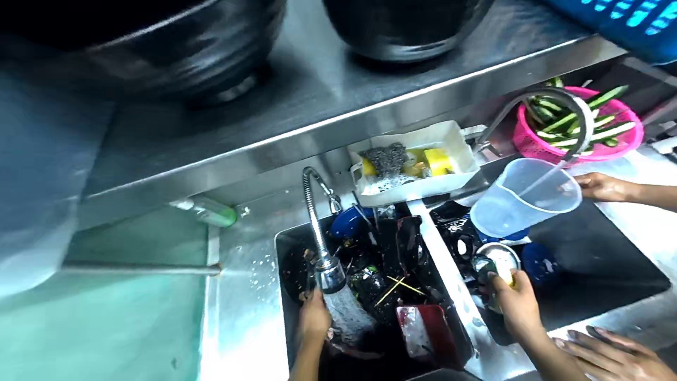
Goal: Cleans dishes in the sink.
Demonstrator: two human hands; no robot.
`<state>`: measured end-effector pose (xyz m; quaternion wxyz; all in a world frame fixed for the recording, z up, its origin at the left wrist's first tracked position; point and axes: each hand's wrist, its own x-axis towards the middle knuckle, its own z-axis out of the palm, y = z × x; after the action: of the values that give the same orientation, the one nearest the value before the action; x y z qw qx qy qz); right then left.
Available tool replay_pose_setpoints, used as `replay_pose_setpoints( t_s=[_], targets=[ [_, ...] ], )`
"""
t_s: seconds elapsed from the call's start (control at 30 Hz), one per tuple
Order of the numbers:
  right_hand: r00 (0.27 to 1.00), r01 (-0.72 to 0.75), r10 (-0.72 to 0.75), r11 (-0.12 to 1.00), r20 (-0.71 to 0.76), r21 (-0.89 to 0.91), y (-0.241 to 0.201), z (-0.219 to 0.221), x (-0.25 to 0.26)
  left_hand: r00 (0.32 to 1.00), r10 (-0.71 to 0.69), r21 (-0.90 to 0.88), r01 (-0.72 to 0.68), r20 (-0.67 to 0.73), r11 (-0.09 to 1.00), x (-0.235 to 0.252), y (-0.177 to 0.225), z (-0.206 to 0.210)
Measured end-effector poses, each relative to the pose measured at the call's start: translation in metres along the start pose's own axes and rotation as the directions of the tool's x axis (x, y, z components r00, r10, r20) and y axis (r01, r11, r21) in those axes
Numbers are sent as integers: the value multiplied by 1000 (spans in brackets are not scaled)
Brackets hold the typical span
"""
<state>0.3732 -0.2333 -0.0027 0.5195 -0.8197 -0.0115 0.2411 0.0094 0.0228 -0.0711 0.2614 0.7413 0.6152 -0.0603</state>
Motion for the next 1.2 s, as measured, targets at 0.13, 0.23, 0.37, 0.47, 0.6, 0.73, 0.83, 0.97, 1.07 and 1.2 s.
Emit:
replay_pose_setpoints(
  t_s=[0.13, 0.23, 0.37, 0.47, 0.6, 0.73, 0.83, 0.97, 1.07, 1.2],
  targets=[
    [855, 392, -291, 905, 430, -166, -57, 36, -61, 969, -247, -899, 94, -17, 427, -57, 56, -8],
    [558, 655, -314, 735, 769, -175, -58, 102, -109, 912, -265, -945, 276, 315, -174, -92, 116, -10],
    [443, 736, -89, 605, 892, -305, -40, 153, -140, 934, -163, -861, 212, 318, -462, -98, 134, -15],
    [296, 734, -81, 657, 952, -172, -53, 159, -142, 957, -125, -841, 163, 262, -515, -98, 122, -24],
    [354, 773, -241, 620, 904, -137, -55, 174, -130, 955, -106, -872, 203, 276, -446, -113, 135, -26],
    [256, 718, -114, 687, 960, -110, -64, 164, -125, 970, -182, -915, 76, 160, -396, -100, 127, -24],
    [395, 577, -309, 816, 865, 28, -59, 157, -121, 906, -280, -838, 128, 316, -531, -102, 147, -28],
    [580, 433, -369, 895, 726, 109, -68, 158, -110, 933, -40, -866, 316, 358, -387, -127, 173, -8],
    [702, 96, -209, 975, 681, 200, -76, 158, -115, 919, 136, -878, 394, 370, -271, -131, 171, -16],
    [760, 118, -172, 985, 627, 127, -60, 153, -155, 960, -196, -977, 182, 202, -115, -111, 170, -12]
  ],
)
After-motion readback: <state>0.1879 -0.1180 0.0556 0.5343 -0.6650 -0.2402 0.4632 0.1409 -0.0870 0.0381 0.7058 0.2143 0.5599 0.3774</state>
